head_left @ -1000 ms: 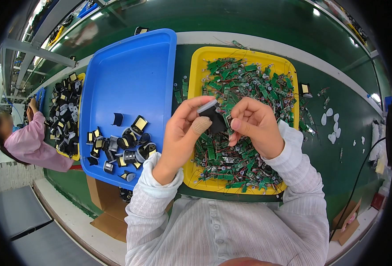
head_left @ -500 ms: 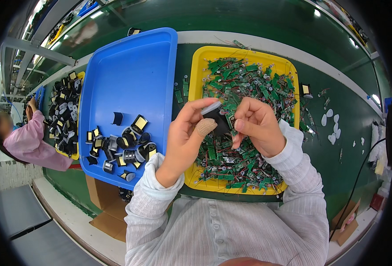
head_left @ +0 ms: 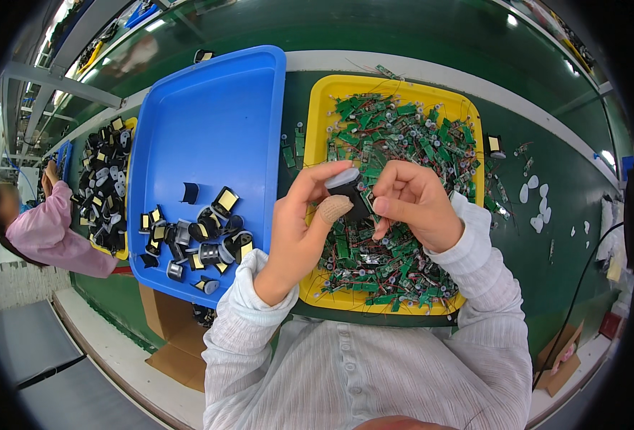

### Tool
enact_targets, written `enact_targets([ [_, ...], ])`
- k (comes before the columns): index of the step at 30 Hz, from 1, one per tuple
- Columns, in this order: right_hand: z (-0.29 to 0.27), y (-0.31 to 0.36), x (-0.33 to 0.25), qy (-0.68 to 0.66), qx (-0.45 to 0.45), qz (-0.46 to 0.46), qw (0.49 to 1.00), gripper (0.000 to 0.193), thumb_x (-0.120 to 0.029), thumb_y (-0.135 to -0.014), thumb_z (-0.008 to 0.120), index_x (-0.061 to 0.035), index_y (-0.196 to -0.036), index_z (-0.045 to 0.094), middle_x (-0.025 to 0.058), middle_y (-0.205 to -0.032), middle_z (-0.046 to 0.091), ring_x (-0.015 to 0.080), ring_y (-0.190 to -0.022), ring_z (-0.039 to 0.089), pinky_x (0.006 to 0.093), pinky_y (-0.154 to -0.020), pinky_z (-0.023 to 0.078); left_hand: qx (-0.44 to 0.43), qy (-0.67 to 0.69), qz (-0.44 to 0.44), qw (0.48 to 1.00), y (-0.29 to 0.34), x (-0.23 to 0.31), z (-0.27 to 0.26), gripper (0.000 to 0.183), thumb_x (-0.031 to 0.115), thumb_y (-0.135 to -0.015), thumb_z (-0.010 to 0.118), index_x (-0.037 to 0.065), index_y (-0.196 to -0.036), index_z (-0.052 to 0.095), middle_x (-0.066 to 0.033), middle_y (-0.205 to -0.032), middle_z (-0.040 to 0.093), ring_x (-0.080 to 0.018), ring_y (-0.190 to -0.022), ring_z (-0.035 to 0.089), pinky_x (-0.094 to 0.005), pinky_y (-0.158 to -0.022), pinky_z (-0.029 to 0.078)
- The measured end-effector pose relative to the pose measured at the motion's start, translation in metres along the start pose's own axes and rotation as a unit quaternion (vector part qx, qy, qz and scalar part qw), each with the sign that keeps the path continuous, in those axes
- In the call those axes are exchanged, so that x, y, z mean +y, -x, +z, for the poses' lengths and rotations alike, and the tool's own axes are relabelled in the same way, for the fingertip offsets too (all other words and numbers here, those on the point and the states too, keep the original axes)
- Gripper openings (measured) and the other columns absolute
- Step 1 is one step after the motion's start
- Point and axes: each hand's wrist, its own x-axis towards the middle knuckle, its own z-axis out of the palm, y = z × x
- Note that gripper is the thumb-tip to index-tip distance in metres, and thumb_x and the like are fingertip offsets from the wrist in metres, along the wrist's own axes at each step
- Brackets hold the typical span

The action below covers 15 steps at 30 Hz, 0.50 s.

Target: The person repeatedly picks small black plastic housings from a blue tray and green circuit boards from a yellow tray, then inserts the boards into the housings by hand. The assembled units are placed back into the blue tray. The process is continuous and repetitive throughout the clip.

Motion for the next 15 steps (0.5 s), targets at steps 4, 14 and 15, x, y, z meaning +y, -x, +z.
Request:
enact_targets([
  [4, -0.003, -0.001, -0.002, 0.033, -0.029, 0.041, 0.998, 0.015, -0.01, -0.081, 0.064, 0.0008, -0.085, 0.055, 0.0036, -0.067, 0.058, 0.0111, -0.055, 0.059, 0.0229, -0.052, 0.051, 0.005, -0.066, 0.049, 0.997, 0.001, -0.004, -0.001, 0.035, 0.008, -0.081, 0.06, 0.002, -0.115, 0.052, -0.0095, -0.095, 0.059, -0.0142, -0.076, 0.055, -0.0251, -0.07, 0.044],
  [14, 0.009, 0.004, 0.006, 0.17, 0.034, -0.068, 0.982, 0.012, -0.009, -0.079, 0.063, -0.0008, -0.08, 0.054, 0.0042, -0.07, 0.053, 0.0108, -0.058, 0.054, 0.0249, -0.051, 0.047, -0.043, -0.081, 0.091, 0.992, -0.005, -0.005, -0.001, 0.043, 0.009, -0.081, 0.06, 0.006, -0.121, 0.048, -0.0116, -0.107, 0.056, -0.0183, -0.089, 0.054, -0.0267, -0.074, 0.044],
  [15, 0.011, 0.003, 0.006, 0.257, 0.052, -0.123, 0.957, 0.012, -0.007, -0.078, 0.064, -0.0012, -0.08, 0.054, 0.0051, -0.069, 0.052, 0.0128, -0.058, 0.054, 0.026, -0.051, 0.046, -0.055, -0.047, 0.084, 0.994, -0.006, -0.003, 0.002, 0.044, 0.009, -0.081, 0.06, 0.007, -0.123, 0.046, -0.012, -0.112, 0.055, -0.0188, -0.095, 0.054, -0.0276, -0.077, 0.044],
])
